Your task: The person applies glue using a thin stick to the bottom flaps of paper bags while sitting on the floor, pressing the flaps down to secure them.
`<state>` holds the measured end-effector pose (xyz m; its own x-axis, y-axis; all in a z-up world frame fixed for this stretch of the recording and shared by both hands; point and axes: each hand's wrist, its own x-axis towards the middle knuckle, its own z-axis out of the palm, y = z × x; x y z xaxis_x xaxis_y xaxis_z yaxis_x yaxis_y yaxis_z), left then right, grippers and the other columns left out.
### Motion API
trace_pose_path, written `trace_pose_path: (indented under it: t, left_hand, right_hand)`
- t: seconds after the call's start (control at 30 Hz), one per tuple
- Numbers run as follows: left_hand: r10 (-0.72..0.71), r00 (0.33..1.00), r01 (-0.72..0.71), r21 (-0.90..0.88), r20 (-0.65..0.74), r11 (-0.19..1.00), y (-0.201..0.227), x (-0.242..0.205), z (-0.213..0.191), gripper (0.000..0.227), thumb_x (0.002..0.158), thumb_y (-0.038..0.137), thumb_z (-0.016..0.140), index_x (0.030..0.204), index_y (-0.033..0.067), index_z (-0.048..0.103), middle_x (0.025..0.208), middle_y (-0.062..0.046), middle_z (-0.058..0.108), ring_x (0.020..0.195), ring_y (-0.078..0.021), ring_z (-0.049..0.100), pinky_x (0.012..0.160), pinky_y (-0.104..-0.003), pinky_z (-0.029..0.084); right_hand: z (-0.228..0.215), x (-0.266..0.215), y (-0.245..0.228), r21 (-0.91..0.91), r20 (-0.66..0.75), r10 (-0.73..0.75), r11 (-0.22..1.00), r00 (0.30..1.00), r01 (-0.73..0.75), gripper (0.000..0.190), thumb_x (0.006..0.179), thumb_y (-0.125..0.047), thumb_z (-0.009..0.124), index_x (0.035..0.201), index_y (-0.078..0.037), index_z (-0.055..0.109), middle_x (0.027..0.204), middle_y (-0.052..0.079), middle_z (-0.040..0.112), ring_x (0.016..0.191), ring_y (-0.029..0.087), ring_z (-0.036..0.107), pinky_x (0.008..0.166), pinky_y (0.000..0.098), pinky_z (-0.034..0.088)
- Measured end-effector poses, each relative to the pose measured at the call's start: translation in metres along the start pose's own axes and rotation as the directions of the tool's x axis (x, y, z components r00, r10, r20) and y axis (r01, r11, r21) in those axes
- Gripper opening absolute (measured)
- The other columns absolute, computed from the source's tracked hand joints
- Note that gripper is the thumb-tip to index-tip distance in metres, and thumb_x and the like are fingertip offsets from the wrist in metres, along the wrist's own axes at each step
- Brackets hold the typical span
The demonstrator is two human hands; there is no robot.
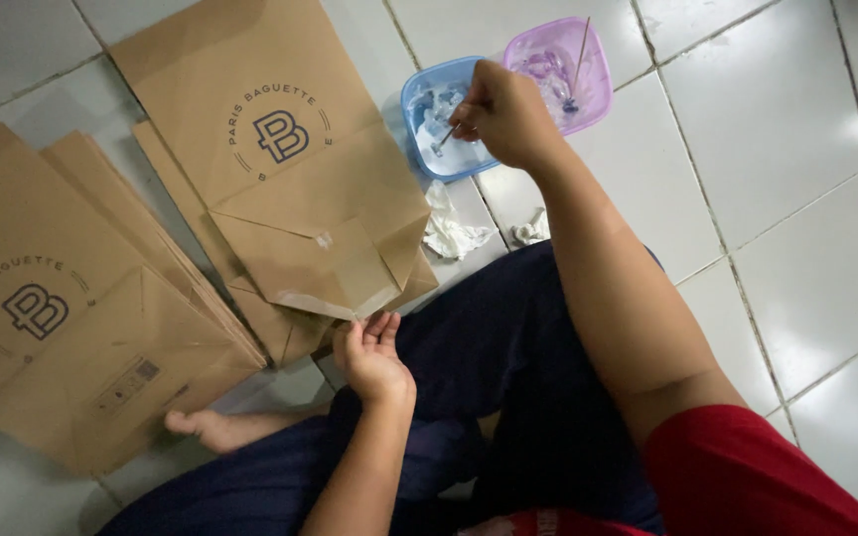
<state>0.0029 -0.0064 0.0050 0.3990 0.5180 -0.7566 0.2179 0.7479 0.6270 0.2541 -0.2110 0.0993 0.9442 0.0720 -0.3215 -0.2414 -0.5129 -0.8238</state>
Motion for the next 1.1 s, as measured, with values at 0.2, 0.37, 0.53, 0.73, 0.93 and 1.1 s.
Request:
trace_pose_path:
  t: [0.2,0.37,0.53,0.73,0.93,1.1]
  left_hand:
    - [-0.005,1.000,0.005,0.007,-0.014,1.000,0.009,-0.007,0.007,0.012,0.092,0.011,0.051,0.089,0.0014,0.057,0.079,-0.017,0.063,0.075,-0.0265,0.069,0.074,-0.042,0.065]
    - [-0.021,1.000,0.021,0.009,-0.022,1.000,0.011,-0.007,0.008,0.011,0.092,0.009,0.050,0.094,0.0023,0.059,0.081,-0.016,0.063,0.074,-0.0258,0.068,0.074,-0.041,0.064]
    - [-0.012,1.000,0.013,0.003,-0.013,1.000,0.014,-0.010,0.010,0.011,0.091,0.009,0.051,0.095,0.0022,0.058,0.083,-0.016,0.063,0.075,-0.0264,0.068,0.074,-0.041,0.063]
    - [0.005,1.000,-0.005,0.006,0.014,1.000,0.003,0.001,0.003,0.011,0.091,0.010,0.049,0.091,0.0031,0.057,0.079,-0.014,0.062,0.073,-0.0238,0.067,0.073,-0.041,0.064]
    - [-0.011,1.000,0.011,0.008,0.013,1.000,0.010,-0.006,0.006,0.015,0.091,0.012,0.048,0.096,0.0015,0.058,0.080,-0.015,0.061,0.074,-0.0250,0.066,0.072,-0.039,0.062]
    - [0.027,0.995,-0.029,0.020,0.098,0.999,0.007,-0.004,0.002,0.007,0.096,0.013,0.053,0.092,0.0113,0.047,0.082,-0.009,0.054,0.073,-0.0235,0.066,0.077,-0.039,0.067]
  right_hand:
    - [0.006,0.001,0.000,-0.029,0.043,-0.032,0.999,0.999,0.033,0.025,0.098,0.008,0.052,0.081,-0.007,0.043,0.085,0.013,0.074,0.077,0.020,0.079,0.068,0.0290,0.069]
    - [0.002,-0.001,-0.001,-0.007,0.011,-0.068,0.998,0.998,0.068,0.022,0.098,0.008,0.055,0.085,-0.007,0.045,0.084,0.012,0.076,0.077,0.019,0.079,0.068,0.0283,0.069]
    - [-0.009,-0.009,-0.009,0.212,-0.129,0.025,0.977,0.991,0.003,0.019,0.105,0.004,0.052,0.090,-0.006,0.044,0.082,0.014,0.076,0.070,0.021,0.080,0.065,0.0273,0.071]
    - [-0.013,-0.024,0.000,0.675,0.014,0.160,0.726,0.987,-0.127,0.010,0.110,-0.002,0.046,0.102,-0.006,0.043,0.084,0.022,0.070,0.067,0.031,0.074,0.066,0.0376,0.068]
    - [0.015,-0.071,-0.043,0.395,0.195,0.055,0.909,0.979,-0.129,0.015,0.106,-0.001,0.054,0.094,-0.003,0.045,0.084,0.023,0.074,0.072,0.031,0.079,0.066,0.0350,0.070]
    - [0.047,-0.084,-0.058,0.103,0.211,-0.065,0.994,0.975,0.043,0.009,0.098,-0.001,0.062,0.091,-0.002,0.058,0.065,0.013,0.072,0.054,0.022,0.076,0.056,0.0333,0.065]
